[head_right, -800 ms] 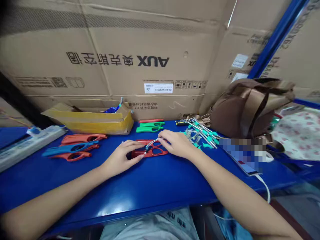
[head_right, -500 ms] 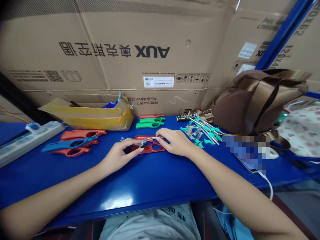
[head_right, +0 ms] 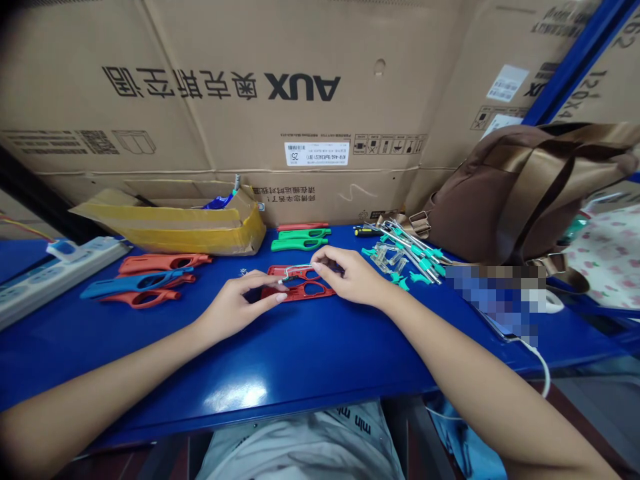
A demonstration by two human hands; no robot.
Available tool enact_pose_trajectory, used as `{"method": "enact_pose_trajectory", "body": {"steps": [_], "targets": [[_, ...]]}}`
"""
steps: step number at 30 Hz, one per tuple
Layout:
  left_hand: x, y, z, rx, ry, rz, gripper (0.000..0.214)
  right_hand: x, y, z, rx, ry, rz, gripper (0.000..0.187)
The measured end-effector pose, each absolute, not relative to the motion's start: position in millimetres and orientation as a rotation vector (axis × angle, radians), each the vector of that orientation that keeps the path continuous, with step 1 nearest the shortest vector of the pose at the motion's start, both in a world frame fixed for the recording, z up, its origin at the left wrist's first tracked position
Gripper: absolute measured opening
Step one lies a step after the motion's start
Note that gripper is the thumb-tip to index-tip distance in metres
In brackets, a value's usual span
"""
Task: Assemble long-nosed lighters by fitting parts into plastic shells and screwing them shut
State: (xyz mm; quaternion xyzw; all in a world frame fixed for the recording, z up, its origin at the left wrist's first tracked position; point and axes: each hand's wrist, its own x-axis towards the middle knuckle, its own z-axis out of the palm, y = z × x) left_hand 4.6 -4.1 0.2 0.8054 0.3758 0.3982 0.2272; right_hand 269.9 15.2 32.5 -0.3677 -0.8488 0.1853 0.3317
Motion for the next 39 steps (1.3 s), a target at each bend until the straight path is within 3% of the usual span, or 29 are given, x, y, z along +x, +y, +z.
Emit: {"method": "enact_pose_trajectory", "body": {"steps": [17,28,39], "targets": [[3.2,-10.4,7.9,2.275,1.094,1.318,0.013,263.6,13.7,25.8,-0.855,-2.266,0.607,0.015],[3.1,-2.5,4.9,2.452,1.1,1.125,0.027,274.9,20.6,32.8,-0.769,-2.497,0.744,0.016],[2.4,-1.9,1.7,2.518,1.01,1.026,0.022,277.0,23.3,36.1,-0.996,-2.443,0.75,0.021]]}}
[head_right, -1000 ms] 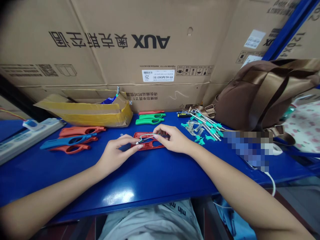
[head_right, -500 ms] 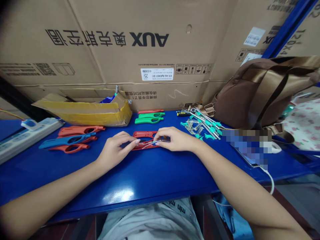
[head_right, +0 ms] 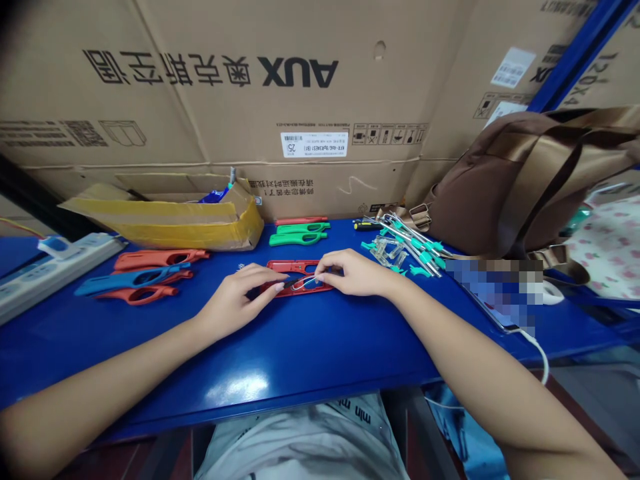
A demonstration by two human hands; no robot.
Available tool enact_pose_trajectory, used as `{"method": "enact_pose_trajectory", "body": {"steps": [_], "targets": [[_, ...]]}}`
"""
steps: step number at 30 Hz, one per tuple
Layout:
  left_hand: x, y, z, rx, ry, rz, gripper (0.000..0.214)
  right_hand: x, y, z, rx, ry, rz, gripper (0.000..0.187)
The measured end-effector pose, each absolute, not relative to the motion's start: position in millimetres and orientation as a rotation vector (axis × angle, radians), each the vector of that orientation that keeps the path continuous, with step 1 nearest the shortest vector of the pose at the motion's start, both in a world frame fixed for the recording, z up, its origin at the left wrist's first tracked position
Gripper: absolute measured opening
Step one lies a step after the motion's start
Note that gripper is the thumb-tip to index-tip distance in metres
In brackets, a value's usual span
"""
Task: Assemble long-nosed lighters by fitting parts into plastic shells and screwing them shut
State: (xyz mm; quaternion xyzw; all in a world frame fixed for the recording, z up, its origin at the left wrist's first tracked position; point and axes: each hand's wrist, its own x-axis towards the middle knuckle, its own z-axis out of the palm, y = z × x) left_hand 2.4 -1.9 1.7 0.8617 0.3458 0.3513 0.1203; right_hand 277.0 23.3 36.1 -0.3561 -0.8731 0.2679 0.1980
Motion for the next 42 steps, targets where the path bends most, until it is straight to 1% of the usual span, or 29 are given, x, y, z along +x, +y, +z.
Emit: {"method": "enact_pose_trajectory", "body": {"steps": [8,15,18,28,38,42], "targets": [[1.1,-3.6,2.0,2.571,0.978,0.926,0.028,282.6,25.6,39.0,-1.142,-2.414,0.894,0.025],[-0.1,-0.9,-2.3,2.59,0.945,0.868,0.028,281.9,30.1,34.5,-1.329,-2.256,1.148,0.032],[-2.0,0.4,-2.8,2.585,0.962,0.85,0.03,281.5,31.5,34.6,-1.366,-2.191,1.194,0.033],[-9.9,0.0,0.3,2.569,1.056,0.811,0.05,277.9,29.7,34.7,-1.327,-2.174,1.268,0.027],[-6.9,0.2,-1.6,2.586,1.011,0.778,0.041,274.7,26.8,30.7,-1.218,-2.14,1.306,0.019],[-7.0,-1.3,1.0,2.587,0.978,0.781,0.04,274.9,27.3,29.8,-1.239,-2.142,1.281,0.021]]}}
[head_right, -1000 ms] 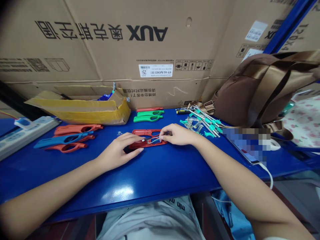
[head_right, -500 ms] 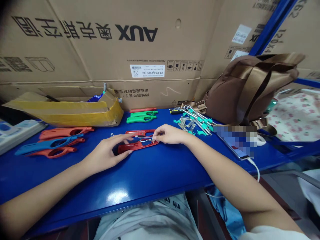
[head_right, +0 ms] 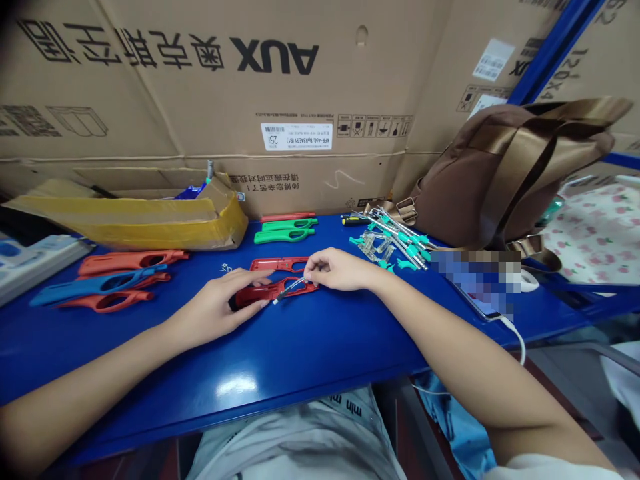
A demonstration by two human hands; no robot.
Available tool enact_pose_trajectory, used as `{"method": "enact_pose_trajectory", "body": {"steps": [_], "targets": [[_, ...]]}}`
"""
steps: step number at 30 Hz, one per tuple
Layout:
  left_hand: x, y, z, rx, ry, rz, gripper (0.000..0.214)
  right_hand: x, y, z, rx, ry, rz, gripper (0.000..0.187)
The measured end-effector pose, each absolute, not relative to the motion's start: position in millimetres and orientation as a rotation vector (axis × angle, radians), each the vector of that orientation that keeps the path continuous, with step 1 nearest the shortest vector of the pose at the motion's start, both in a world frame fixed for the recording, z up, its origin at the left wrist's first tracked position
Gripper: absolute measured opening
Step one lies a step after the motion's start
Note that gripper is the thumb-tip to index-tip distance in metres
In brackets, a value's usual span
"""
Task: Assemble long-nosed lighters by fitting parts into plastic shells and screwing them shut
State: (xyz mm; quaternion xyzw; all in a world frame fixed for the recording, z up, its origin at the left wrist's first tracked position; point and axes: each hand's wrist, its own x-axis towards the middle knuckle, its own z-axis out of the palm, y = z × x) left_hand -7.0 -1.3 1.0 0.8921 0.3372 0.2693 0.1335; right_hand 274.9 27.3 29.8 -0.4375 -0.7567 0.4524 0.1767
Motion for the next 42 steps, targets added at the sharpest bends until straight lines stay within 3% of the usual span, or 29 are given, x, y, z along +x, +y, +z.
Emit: {"method": "enact_pose_trajectory", "body": {"steps": [8,15,21,28,42], "targets": [[-1.1,-9.8,0.4,2.506,0.989,0.94,0.047,267.7,23.5,25.4,-1.232,-2.184,1.231,0.028],[2.0,-10.2,2.5,2.448,0.971,1.012,0.016,263.3,16.1,24.7,-1.163,-2.256,1.165,0.024],[-1.3,-1.8,-0.6,2.443,1.0,1.027,0.014,263.8,12.4,27.9,-1.066,-2.33,0.896,0.01],[-2.1,1.2,-2.4,2.526,0.983,1.015,0.013,268.3,14.4,27.0,-0.947,-2.456,0.846,0.003],[-16.4,2.1,2.4,2.739,0.872,0.699,0.019,270.7,14.1,37.3,-0.844,-2.578,0.771,0.028]]}}
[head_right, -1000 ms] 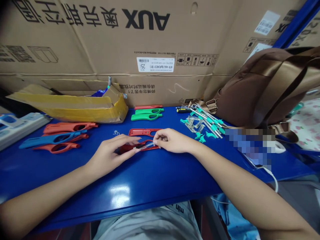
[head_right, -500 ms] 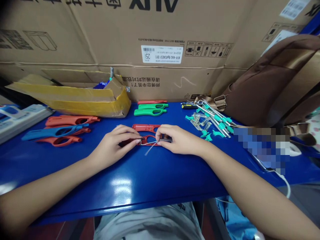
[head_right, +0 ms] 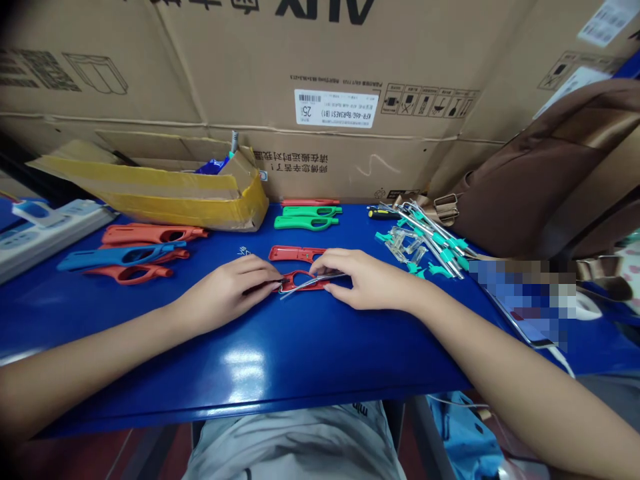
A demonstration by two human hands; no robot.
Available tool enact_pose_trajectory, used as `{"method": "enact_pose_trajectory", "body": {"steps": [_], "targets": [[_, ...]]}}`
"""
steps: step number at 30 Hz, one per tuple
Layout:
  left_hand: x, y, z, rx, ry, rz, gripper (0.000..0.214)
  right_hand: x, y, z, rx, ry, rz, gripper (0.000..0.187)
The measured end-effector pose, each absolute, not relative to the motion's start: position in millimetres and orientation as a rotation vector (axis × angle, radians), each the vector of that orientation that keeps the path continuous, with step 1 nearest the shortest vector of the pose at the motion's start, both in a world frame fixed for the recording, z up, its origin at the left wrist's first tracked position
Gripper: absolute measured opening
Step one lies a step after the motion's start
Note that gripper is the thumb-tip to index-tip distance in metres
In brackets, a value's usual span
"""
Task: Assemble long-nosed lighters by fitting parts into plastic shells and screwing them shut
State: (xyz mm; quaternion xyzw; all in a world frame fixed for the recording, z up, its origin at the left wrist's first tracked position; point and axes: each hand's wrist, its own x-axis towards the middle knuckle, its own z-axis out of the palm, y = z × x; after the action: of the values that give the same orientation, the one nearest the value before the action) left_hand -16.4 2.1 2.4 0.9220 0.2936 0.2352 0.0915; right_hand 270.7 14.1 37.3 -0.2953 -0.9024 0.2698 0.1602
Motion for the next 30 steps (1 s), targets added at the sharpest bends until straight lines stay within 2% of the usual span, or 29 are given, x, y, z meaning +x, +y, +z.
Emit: {"method": "enact_pose_trajectory", "body": {"steps": [4,8,30], "targets": [[-16.7,3.2,1.8,2.733,0.884,0.698,0.019,274.1,18.9,36.3,-0.946,-2.552,0.742,0.014],[-18.1,5.2,-2.2,2.731,0.873,0.729,0.02,281.4,23.1,30.7,-1.0,-2.556,0.699,0.011],[-22.3,6.5,-3.5,2.555,0.941,0.939,0.02,286.9,23.7,22.7,-0.926,-2.544,0.636,0.018]]}}
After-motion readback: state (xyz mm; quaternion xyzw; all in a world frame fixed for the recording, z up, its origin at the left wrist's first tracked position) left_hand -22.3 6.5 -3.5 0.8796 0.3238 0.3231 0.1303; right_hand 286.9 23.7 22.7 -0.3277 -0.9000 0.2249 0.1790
